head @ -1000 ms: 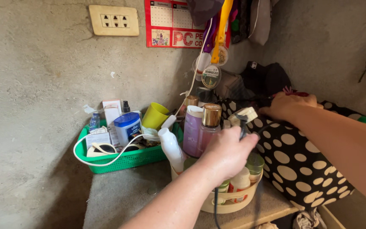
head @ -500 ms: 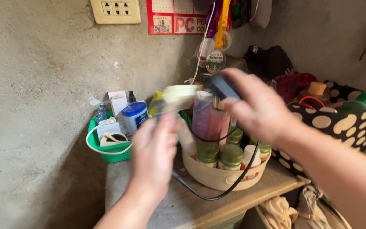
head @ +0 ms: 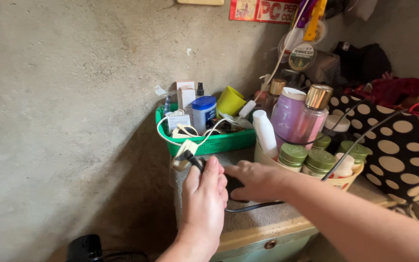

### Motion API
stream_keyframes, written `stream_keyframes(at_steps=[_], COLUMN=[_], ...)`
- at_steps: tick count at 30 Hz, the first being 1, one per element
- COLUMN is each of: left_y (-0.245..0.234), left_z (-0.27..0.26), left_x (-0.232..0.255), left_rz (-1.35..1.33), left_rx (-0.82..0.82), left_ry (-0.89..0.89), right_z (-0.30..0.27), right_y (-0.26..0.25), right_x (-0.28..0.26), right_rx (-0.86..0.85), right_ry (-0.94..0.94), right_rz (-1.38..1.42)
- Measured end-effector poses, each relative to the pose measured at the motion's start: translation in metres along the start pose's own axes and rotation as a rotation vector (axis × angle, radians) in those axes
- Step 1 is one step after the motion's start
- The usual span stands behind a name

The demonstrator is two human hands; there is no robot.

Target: The person coils a purple charging cable, places it into a small box along with a white power adapter and another black cable, and puts the box and several cosmetic bottles onto a storage rack.

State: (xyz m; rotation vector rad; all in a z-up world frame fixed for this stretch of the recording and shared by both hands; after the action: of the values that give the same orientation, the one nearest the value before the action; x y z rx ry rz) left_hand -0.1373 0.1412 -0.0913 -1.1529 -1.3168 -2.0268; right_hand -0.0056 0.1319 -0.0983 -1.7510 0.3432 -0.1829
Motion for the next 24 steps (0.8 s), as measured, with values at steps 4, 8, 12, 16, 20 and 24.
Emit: stream_keyframes(at_steps=[4, 8, 12, 16, 20, 24], left_y=[0.009, 0.022, 0.041, 0.064, 0.093, 0.135], left_z=[0.008, 0.018, 0.02, 0.017, 0.015, 0.014], left_x=[-0.002, 0.003, -0.001, -0.009, -0.007, 0.0], left_rz=[-0.084, -0.12, -0.139, -0.128, -0.088, -0.043], left_rx=[-0.061, -0.15, -0.228, -0.282, -0.387, -0.538], left_ry=[-0.051, -0.007, 0.001, -0.035, -0.026, 0.064], right_z=[-0.027, -0.134, -0.143, -0.1, -0.121, -0.142], right_y=[-0.053, -0.14, -0.093, -0.073, -0.103, -0.126], right_x=[0.071, 0.158, 0.281, 0.297, 0.272, 0.216], right_rx=[0.142, 1.155, 1.118, 0.726, 0.835, 0.798], right_ry=[0.331, 0.472, 0.788, 0.574, 0.437, 0.259], right_rz=[0.227, 0.132, 1.193, 1.947, 1.771, 1.461])
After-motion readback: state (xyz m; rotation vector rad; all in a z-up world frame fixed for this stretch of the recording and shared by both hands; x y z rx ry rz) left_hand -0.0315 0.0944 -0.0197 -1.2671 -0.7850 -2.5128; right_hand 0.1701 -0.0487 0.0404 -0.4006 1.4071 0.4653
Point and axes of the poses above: each hand's wrist, its own z-axis towards the middle knuckle, its own y-axis out of the palm, x = y × z, the point moved 9 cm from there along z, towards the middle knuckle, and after that the axes turned 11 degrees about y, right-handed, at the moved point
